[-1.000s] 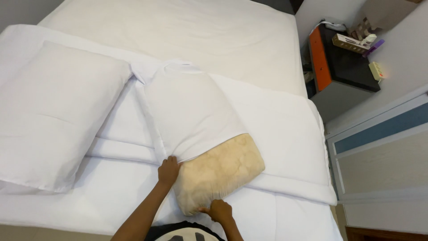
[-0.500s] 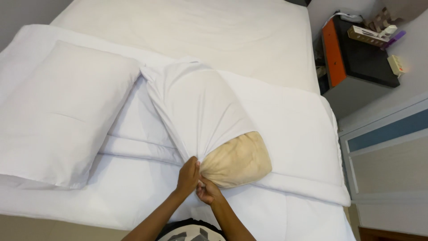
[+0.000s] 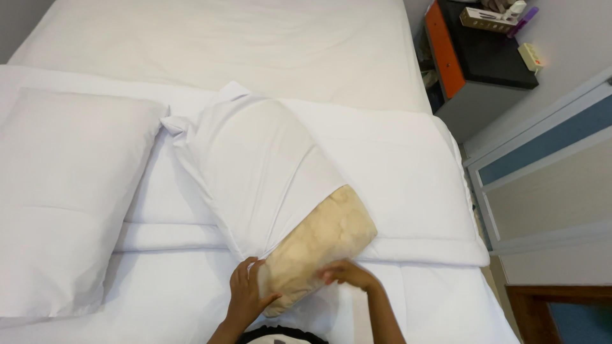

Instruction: The person places a pillowcase on a bed and inserts a pillow into it. They repeatedly adjust, pull, and smooth the fabric to fit the pillowcase around the pillow, then flip and arrange the finished pillow on the bed.

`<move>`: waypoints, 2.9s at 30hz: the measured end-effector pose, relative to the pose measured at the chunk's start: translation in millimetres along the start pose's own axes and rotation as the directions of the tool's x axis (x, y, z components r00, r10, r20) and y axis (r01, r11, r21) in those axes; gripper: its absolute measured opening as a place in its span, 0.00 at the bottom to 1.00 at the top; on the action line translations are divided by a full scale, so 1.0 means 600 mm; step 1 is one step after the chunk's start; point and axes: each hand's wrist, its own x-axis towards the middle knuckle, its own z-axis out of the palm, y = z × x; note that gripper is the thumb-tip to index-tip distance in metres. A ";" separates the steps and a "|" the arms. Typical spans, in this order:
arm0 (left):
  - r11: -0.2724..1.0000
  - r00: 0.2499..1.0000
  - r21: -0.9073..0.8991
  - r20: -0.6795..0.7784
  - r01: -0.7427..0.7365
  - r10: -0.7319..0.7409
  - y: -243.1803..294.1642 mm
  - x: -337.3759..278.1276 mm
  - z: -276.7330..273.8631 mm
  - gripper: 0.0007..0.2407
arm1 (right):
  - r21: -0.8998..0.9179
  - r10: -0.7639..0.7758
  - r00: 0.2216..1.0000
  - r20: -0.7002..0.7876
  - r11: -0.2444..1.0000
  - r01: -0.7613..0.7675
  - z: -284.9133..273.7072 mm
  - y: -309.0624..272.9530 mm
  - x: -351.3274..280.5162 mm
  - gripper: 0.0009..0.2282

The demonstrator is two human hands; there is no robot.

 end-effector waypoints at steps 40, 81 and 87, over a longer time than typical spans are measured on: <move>0.742 0.809 -0.358 -0.070 -0.567 0.584 0.248 0.221 0.061 0.03 | 0.107 0.150 -0.004 -0.989 0.725 0.680 0.145 -0.059 0.074 0.24; 0.846 0.957 -0.518 -0.159 0.127 -0.241 0.132 0.217 -0.013 0.16 | -0.806 -0.797 0.127 -0.590 0.592 -0.024 0.255 -0.196 -0.095 0.32; 0.822 0.973 -0.561 -0.120 0.096 -0.196 0.137 0.150 -0.036 0.14 | -0.778 -0.778 -0.030 -0.628 0.626 0.050 0.208 -0.212 0.003 0.22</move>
